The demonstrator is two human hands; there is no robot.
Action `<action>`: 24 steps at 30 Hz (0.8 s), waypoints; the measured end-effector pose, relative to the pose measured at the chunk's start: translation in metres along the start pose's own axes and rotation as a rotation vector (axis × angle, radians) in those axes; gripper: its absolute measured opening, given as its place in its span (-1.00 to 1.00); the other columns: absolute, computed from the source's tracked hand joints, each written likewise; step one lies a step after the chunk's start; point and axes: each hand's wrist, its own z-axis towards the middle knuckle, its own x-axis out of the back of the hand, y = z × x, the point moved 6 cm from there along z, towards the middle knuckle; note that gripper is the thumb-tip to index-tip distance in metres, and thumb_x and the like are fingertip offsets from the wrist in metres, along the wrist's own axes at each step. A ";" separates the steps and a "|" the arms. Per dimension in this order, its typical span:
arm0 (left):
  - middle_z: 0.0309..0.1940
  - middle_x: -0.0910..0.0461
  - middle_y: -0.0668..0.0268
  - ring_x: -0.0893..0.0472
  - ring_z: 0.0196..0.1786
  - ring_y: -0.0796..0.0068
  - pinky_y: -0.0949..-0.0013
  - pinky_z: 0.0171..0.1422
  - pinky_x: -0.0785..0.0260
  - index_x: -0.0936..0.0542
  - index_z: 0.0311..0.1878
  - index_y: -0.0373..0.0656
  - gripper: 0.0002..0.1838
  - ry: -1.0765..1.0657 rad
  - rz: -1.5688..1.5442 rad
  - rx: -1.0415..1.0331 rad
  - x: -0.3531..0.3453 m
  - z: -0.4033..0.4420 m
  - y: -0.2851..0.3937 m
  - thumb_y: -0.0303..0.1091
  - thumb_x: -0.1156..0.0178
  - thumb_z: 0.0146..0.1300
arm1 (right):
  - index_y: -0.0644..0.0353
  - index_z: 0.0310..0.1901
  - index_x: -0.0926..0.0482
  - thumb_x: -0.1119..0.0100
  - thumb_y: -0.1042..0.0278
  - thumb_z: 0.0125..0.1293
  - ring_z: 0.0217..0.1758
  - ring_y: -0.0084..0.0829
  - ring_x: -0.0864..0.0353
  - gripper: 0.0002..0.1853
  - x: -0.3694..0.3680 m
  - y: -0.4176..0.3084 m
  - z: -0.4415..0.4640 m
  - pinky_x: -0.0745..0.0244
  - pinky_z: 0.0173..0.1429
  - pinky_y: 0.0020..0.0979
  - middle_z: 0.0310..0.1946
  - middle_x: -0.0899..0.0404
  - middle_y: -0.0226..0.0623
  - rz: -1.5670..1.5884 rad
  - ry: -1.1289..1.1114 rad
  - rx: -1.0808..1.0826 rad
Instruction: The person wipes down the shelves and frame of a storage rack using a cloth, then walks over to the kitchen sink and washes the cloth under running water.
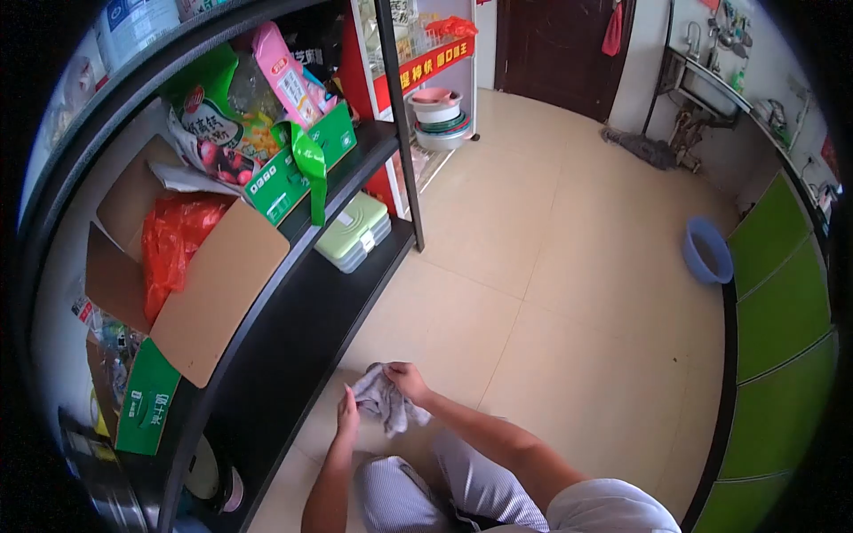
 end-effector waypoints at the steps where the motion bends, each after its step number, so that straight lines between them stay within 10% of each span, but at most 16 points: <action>1: 0.11 -0.45 0.14 -0.40 0.17 0.32 0.33 0.26 -0.19 -0.37 0.21 -0.30 -0.30 -0.114 -0.106 0.030 -0.015 -0.012 0.006 0.19 0.10 0.33 | 0.35 -0.20 -0.61 -0.05 0.32 0.36 -0.33 -0.60 -0.45 -0.75 0.010 -0.015 -0.008 -0.38 -0.19 -0.49 -0.41 -0.57 -0.41 0.131 0.010 -0.039; 6: 0.14 -0.41 0.22 -0.34 0.26 0.41 0.31 0.32 -0.18 -0.28 0.27 -0.22 -0.22 -0.312 -0.157 -0.135 -0.084 -0.059 0.084 -0.43 -0.44 -0.04 | 0.35 -0.14 -0.59 -0.03 0.36 0.38 -0.27 -0.61 -0.50 -0.77 0.043 -0.107 -0.046 -0.43 -0.12 -0.51 -0.31 -0.61 -0.43 0.637 -0.098 -0.104; 13: -0.08 -0.60 0.25 -0.57 -0.02 0.41 0.37 0.11 -0.39 -0.50 0.03 -0.28 -0.52 -0.210 0.021 -0.420 -0.159 -0.089 0.268 -0.56 -0.35 -0.03 | 0.29 0.10 -0.48 -0.21 0.36 0.27 0.04 -0.43 -0.50 -0.61 0.172 -0.231 -0.095 -0.39 0.19 -0.38 0.02 -0.51 -0.25 0.322 -0.086 0.128; 16: -0.09 -0.59 0.22 -0.57 -0.04 0.43 0.37 0.09 -0.39 -0.49 0.03 -0.32 -0.52 -0.261 0.017 -0.317 -0.175 -0.099 0.325 -0.55 -0.36 -0.03 | 0.12 0.40 -0.05 -0.50 0.22 -0.04 0.34 -0.27 -0.20 0.01 0.235 -0.304 -0.120 -0.20 0.36 -0.15 0.35 -0.10 -0.16 -0.353 0.058 0.206; 19: -0.07 -0.58 0.26 -0.56 -0.03 0.45 0.38 0.11 -0.40 -0.48 0.06 -0.30 -0.54 -0.384 -0.252 -0.232 -0.184 -0.113 0.388 -0.53 -0.32 0.04 | 0.08 0.44 0.08 -0.53 0.22 -0.08 0.43 -0.28 -0.03 0.13 0.236 -0.356 -0.129 -0.13 0.38 -0.16 0.39 -0.01 -0.15 -0.298 -0.029 0.421; 24: -0.05 -0.53 0.34 -0.53 -0.11 0.56 0.49 -0.07 -0.36 -0.37 0.18 -0.22 -0.44 -0.461 -0.390 -0.182 -0.185 -0.128 0.475 -0.51 -0.26 0.07 | 0.18 0.37 -0.09 -0.36 0.40 0.11 0.27 -0.40 -0.27 -0.17 0.209 -0.410 -0.109 -0.22 0.30 -0.34 0.23 -0.28 -0.23 0.126 -0.084 0.343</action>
